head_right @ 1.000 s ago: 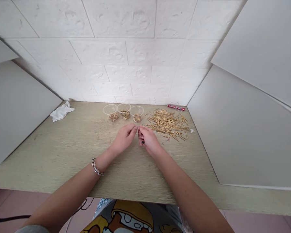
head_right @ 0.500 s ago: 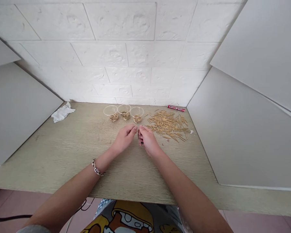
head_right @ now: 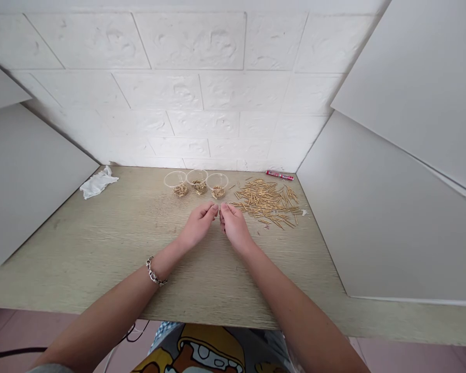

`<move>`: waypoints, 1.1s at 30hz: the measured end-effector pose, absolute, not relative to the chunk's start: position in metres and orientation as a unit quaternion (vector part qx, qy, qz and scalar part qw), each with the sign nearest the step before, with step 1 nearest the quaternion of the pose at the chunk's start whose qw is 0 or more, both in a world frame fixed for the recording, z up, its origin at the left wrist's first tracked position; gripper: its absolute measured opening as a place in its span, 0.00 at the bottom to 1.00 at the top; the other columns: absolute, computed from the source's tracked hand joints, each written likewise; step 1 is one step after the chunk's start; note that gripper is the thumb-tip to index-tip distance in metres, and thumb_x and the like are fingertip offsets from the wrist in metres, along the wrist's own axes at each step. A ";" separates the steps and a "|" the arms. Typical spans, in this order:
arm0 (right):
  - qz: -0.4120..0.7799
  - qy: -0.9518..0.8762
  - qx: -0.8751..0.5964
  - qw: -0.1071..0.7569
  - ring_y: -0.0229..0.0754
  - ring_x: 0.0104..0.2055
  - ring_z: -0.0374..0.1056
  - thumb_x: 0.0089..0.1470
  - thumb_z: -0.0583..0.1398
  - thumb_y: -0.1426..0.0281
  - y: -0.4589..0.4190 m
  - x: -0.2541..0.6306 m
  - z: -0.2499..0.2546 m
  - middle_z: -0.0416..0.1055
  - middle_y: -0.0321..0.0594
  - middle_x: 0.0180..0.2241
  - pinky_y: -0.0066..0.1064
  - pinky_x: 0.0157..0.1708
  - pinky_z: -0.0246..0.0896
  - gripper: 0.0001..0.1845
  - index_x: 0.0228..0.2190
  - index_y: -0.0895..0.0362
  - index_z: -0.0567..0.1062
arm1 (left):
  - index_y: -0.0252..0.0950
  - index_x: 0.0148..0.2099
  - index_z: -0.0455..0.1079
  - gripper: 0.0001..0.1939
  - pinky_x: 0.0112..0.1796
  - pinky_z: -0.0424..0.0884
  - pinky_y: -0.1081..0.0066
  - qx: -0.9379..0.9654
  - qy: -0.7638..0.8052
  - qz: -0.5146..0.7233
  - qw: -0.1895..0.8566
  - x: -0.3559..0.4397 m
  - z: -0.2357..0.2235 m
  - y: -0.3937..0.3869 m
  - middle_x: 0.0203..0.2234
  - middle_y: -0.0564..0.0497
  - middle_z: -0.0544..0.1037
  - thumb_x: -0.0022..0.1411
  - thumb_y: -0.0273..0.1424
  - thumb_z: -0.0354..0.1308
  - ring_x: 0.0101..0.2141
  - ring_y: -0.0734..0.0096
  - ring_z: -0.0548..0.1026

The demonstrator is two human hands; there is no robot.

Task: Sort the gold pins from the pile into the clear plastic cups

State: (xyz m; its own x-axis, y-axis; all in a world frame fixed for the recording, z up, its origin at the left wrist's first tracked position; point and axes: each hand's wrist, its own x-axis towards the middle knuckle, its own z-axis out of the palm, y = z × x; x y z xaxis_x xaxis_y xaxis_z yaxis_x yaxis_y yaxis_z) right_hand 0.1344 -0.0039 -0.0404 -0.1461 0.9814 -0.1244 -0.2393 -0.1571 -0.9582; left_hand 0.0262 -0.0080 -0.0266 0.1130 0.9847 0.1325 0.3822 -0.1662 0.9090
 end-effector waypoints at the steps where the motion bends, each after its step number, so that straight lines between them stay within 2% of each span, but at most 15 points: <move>1: 0.625 -0.430 -0.432 0.487 0.29 0.14 0.46 0.46 0.55 0.55 -0.004 0.134 -0.041 0.48 0.28 0.14 0.25 0.13 0.42 0.21 0.16 0.56 0.56 | 0.34 0.22 0.55 0.16 0.28 0.56 0.74 0.641 0.526 0.409 0.382 0.026 -0.027 -0.008 0.18 0.56 0.60 0.60 0.35 0.43 0.24 0.76 0.60; 9: 0.631 -0.423 -0.432 0.486 0.29 0.13 0.45 0.45 0.55 0.56 -0.004 0.134 -0.039 0.48 0.27 0.14 0.24 0.12 0.41 0.20 0.16 0.56 0.55 | 0.34 0.23 0.56 0.15 0.29 0.56 0.74 0.637 0.509 0.405 0.414 0.025 -0.024 -0.008 0.18 0.56 0.61 0.60 0.35 0.43 0.24 0.76 0.60; 16: 0.642 -0.407 -0.440 0.478 0.29 0.13 0.44 0.46 0.55 0.58 -0.006 0.135 -0.037 0.47 0.27 0.14 0.25 0.13 0.40 0.19 0.16 0.56 0.55 | 0.34 0.23 0.55 0.15 0.29 0.55 0.74 0.639 0.536 0.390 0.391 0.026 -0.026 -0.009 0.19 0.56 0.60 0.60 0.35 0.43 0.25 0.76 0.59; 24: 0.663 -0.399 -0.446 0.450 0.28 0.13 0.44 0.47 0.54 0.59 -0.007 0.136 -0.035 0.47 0.26 0.14 0.24 0.13 0.39 0.17 0.17 0.56 0.56 | 0.34 0.24 0.58 0.15 0.31 0.57 0.74 0.652 0.530 0.370 0.396 0.025 -0.028 -0.007 0.20 0.55 0.65 0.60 0.35 0.43 0.27 0.74 0.63; 33: 0.667 -0.366 -0.451 0.467 0.28 0.13 0.43 0.42 0.57 0.58 -0.007 0.131 -0.034 0.47 0.26 0.14 0.24 0.13 0.38 0.18 0.18 0.56 0.56 | 0.34 0.22 0.55 0.15 0.28 0.55 0.74 0.641 0.559 0.386 0.358 0.031 -0.026 -0.011 0.18 0.56 0.61 0.60 0.34 0.43 0.24 0.76 0.60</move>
